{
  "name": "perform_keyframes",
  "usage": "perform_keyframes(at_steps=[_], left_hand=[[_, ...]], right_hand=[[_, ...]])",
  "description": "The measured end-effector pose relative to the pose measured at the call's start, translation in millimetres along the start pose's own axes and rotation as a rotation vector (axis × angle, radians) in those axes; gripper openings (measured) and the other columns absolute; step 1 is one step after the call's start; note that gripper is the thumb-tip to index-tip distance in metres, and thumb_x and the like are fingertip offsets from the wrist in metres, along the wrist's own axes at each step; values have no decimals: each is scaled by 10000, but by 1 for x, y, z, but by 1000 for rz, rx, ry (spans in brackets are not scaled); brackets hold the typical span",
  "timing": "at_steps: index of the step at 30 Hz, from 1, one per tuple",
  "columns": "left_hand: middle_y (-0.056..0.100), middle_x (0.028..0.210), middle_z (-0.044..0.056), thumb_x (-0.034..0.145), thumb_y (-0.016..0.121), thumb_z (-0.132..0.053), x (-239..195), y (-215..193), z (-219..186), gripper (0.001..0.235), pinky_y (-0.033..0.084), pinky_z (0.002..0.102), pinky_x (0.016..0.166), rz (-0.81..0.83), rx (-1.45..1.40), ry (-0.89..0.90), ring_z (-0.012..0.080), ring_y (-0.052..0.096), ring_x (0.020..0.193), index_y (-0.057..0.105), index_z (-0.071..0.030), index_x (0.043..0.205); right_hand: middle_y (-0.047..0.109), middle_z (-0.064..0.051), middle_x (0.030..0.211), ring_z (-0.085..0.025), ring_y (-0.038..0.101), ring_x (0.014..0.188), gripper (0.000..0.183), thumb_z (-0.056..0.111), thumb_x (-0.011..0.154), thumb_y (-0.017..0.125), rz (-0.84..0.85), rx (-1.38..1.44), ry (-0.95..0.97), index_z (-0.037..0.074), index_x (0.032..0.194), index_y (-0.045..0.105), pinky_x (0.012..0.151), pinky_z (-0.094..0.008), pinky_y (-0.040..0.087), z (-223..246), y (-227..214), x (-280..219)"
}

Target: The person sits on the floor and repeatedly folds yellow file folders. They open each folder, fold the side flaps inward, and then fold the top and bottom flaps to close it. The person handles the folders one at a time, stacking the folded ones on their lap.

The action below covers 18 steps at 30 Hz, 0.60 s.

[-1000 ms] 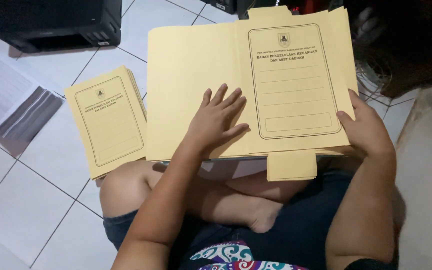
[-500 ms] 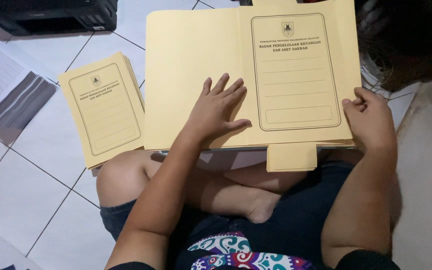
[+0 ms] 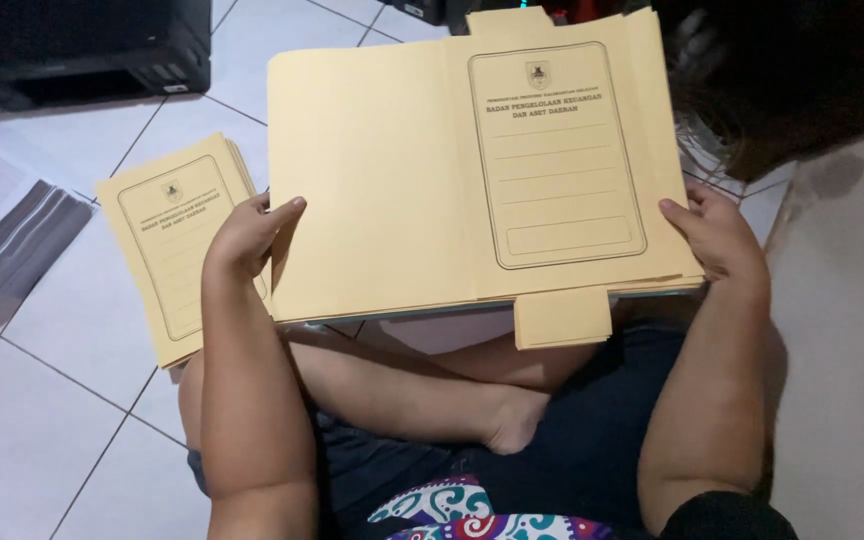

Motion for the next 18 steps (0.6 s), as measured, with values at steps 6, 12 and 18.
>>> perform_keyframes(at_steps=[6,12,18], left_hand=[[703,867,149,963,734,-260,1,-15,6,358,495,290,582,-116,165,84,186,648,708,703,57,1127],[572,821,189,923,772,-275,2,-32,22,447,495,523,545,-37,157,192,270,598,573,665,104,1134],[706,1030,212,769,909,-410,6,-27,19,752,597,502,703,-326,572,183,351,721,925,637,14,1327]], right_hand=[[674,-209,1151,-185,654,856,455,68,1014,603,110,175,-57,-70,1435,500,702,-206,509,-32,3,9],[634,-223,1052,-358,680,777,542,138,991,736,105,180,25,-83,1396,453,595,-503,591,-59,4,-1],[605,-298,1065,-438,665,786,625,112,985,722,130,101,73,-117,1452,377,591,-544,591,-45,6,-9]])
Point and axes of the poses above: each hand's wrist, its own x-axis towards the middle knuckle, its own y-axis out of the palm, z = x × y, the point moved 7 cm from there along x, towards the middle knuckle
